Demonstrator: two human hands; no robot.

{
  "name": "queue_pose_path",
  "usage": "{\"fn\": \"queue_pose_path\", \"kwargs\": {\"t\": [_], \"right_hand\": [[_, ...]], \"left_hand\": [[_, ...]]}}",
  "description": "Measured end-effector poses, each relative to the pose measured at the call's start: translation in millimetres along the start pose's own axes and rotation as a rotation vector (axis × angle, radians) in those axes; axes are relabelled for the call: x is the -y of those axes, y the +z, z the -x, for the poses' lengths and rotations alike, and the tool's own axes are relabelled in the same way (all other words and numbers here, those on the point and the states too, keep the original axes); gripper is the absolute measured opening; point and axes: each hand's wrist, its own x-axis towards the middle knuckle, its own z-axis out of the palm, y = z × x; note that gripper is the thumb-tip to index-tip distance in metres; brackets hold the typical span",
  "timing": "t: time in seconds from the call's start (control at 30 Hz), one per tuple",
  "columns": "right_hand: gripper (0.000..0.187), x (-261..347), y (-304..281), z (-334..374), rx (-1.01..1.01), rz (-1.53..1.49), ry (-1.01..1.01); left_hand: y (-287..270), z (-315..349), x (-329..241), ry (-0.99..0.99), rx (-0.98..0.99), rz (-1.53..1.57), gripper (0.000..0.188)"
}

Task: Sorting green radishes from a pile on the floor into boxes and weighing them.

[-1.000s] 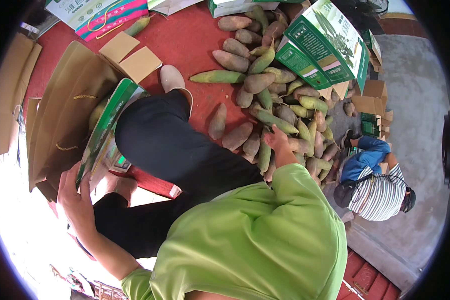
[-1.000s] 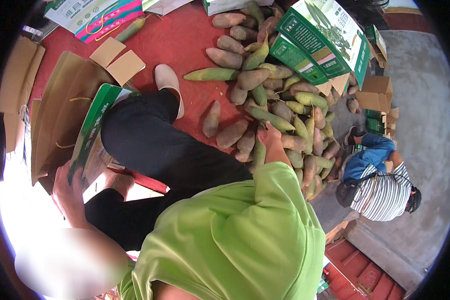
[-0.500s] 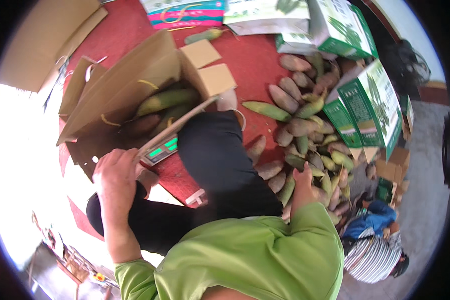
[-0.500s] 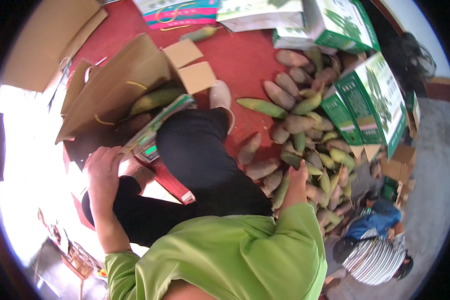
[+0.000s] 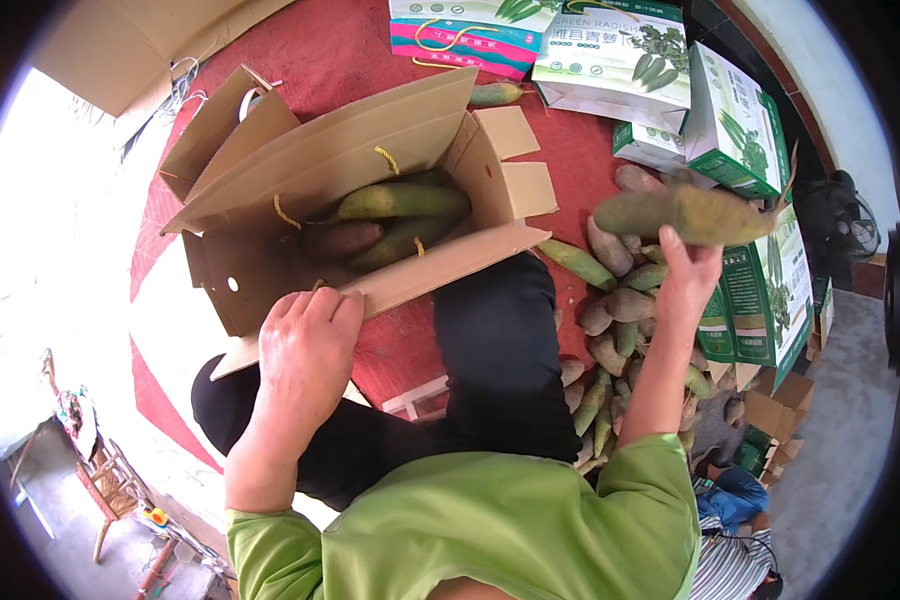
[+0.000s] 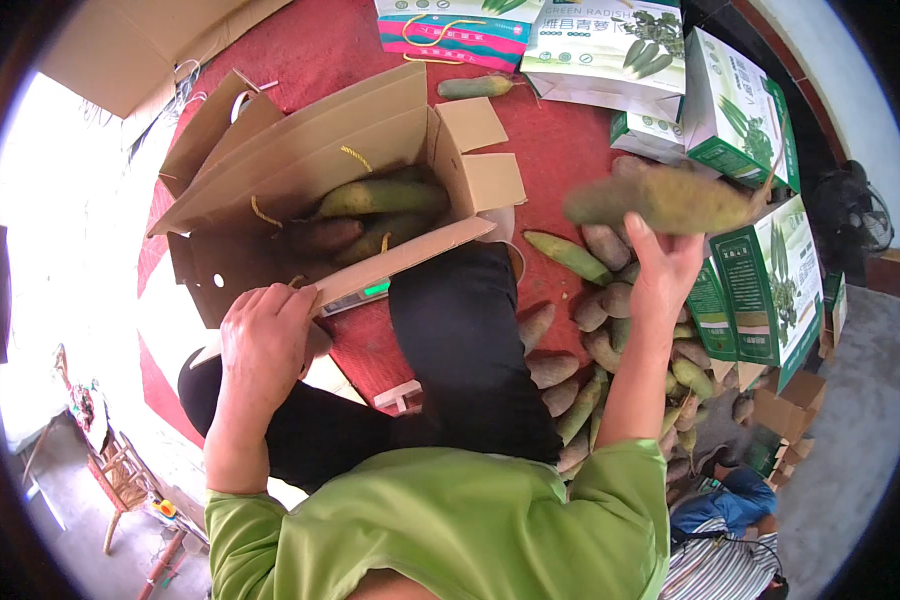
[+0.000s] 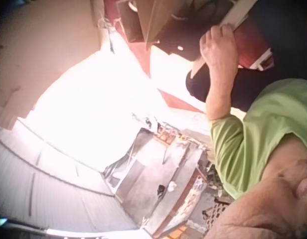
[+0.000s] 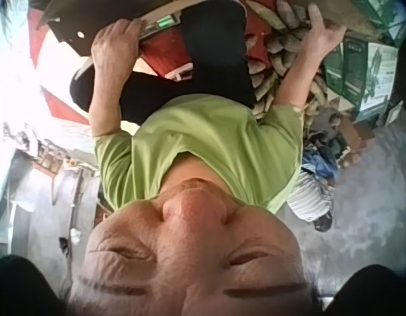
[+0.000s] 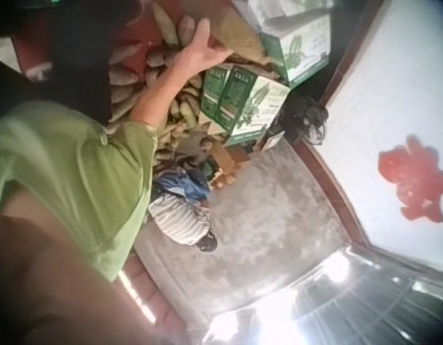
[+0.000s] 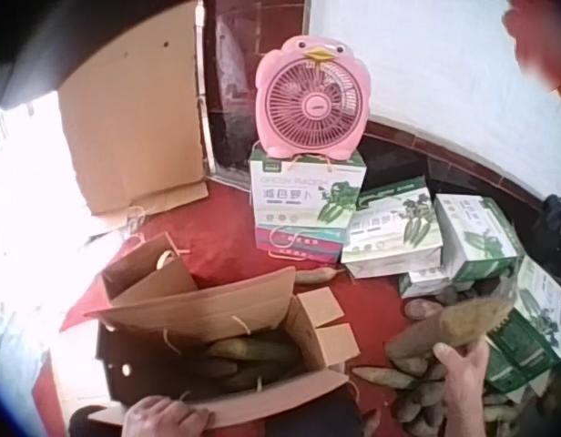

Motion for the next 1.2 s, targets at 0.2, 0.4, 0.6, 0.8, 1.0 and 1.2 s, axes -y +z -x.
{"fn": "queue_pose_path", "kwargs": {"t": [0.2, 0.4, 0.6, 0.8, 1.0, 1.2], "right_hand": [[0.049, 88, 100, -9, 0.515, -0.011, -0.194], [0.052, 67, 140, -1, 0.645, 0.279, -0.522], [0.031, -2, 42, -1, 0.437, 0.259, -0.06], [0.03, -123, -141, 78, 0.24, 0.913, 0.267], [0.027, -184, -262, 213, 0.227, 1.127, 0.647], [0.018, -226, -273, 291, 0.175, 0.904, 1.076]], "left_hand": [[2, -1, 3, 0.008, 0.0, 0.005, 0.013], [2, -3, 1, -0.072, 0.035, -0.009, 0.027], [3, -1, 3, -0.161, 0.047, 0.079, 0.017], [3, -7, 3, -0.11, 0.048, 0.176, 0.025], [9, -7, 12, -0.121, -0.039, 0.163, 0.032], [12, -2, 22, -0.15, -0.126, 0.208, 0.03]]}}
